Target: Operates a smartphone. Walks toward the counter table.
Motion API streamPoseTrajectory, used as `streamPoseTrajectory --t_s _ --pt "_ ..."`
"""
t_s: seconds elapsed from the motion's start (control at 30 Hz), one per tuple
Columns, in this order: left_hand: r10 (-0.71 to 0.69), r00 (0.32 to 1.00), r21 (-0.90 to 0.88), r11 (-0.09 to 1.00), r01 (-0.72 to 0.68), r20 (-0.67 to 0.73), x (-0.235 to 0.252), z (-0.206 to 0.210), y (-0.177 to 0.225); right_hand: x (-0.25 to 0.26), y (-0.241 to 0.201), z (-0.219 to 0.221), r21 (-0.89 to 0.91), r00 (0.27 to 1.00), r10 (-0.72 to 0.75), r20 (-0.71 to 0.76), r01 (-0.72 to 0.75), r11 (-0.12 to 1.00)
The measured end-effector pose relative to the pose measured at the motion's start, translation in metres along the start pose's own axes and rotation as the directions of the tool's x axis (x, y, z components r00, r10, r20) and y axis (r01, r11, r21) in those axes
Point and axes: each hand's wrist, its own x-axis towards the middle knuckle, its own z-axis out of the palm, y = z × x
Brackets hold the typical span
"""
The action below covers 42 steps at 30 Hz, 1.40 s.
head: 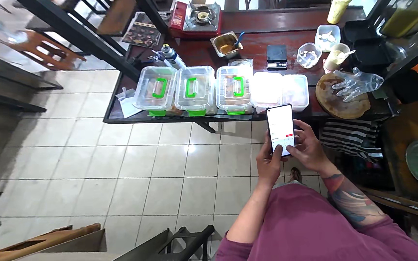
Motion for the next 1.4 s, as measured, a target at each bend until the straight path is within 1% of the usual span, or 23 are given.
streamPoseTrajectory --t_s 0.1,0.4,0.5,0.57,0.63,0.73,0.83,0.87,0.93,1.0,1.1,1.23,1.4 --pt "-0.009 0.999 0.020 1.000 0.010 -0.041 0.000 0.001 0.001 -0.001 0.000 0.001 0.014 1.000 0.021 0.017 -0.021 1.000" --pt "-0.024 0.997 0.012 1.000 0.025 -0.077 -0.001 0.000 0.000 -0.004 0.000 0.002 0.022 0.999 0.036 0.031 -0.037 0.999" --pt "-0.026 0.998 0.005 1.000 0.027 -0.062 -0.003 -0.002 0.000 -0.003 0.000 0.001 0.023 0.999 0.028 0.046 -0.029 0.999" --pt "-0.002 1.000 -0.019 1.000 0.002 -0.025 -0.003 -0.005 -0.001 -0.003 0.002 0.000 -0.007 0.999 0.010 0.041 -0.009 1.000" --pt "0.023 1.000 -0.039 0.999 -0.023 0.010 -0.003 -0.008 -0.004 -0.002 0.001 -0.001 -0.081 0.999 -0.041 0.028 0.043 0.996" --pt "0.033 0.999 -0.062 0.998 -0.031 0.035 -0.003 -0.010 -0.007 -0.001 -0.005 -0.004 -0.315 0.989 -0.149 -0.012 0.138 0.939" --pt "0.029 0.998 -0.080 0.996 -0.025 0.052 -0.004 -0.012 -0.008 0.000 -0.007 -0.007 -0.519 0.946 -0.326 0.004 0.280 0.807" --pt "0.031 0.998 -0.084 0.996 -0.026 0.056 -0.004 -0.012 -0.008 0.001 -0.008 -0.007 -0.566 0.933 -0.360 0.019 0.307 0.765" --pt "0.032 0.998 -0.086 0.996 -0.027 0.056 -0.004 -0.012 -0.008 0.002 -0.011 -0.008 -0.645 0.922 -0.382 0.055 0.325 0.692" --pt "0.025 0.998 -0.080 0.997 -0.021 0.058 -0.004 -0.011 -0.007 0.003 -0.013 -0.008 -0.688 0.919 -0.387 0.079 0.331 0.646" --pt "0.017 0.998 -0.053 0.998 -0.014 0.060 -0.005 -0.011 -0.006 0.005 -0.013 -0.007 -0.710 0.910 -0.402 0.102 0.349 0.611" --pt "0.011 0.998 -0.052 0.999 -0.007 0.062 -0.006 -0.013 -0.006 0.006 -0.013 -0.005 -0.712 0.916 -0.386 0.112 0.344 0.612" --pt "0.004 0.997 -0.060 0.998 0.000 0.074 -0.007 -0.016 -0.006 0.008 -0.013 -0.003 -0.723 0.932 -0.353 0.078 0.297 0.624"
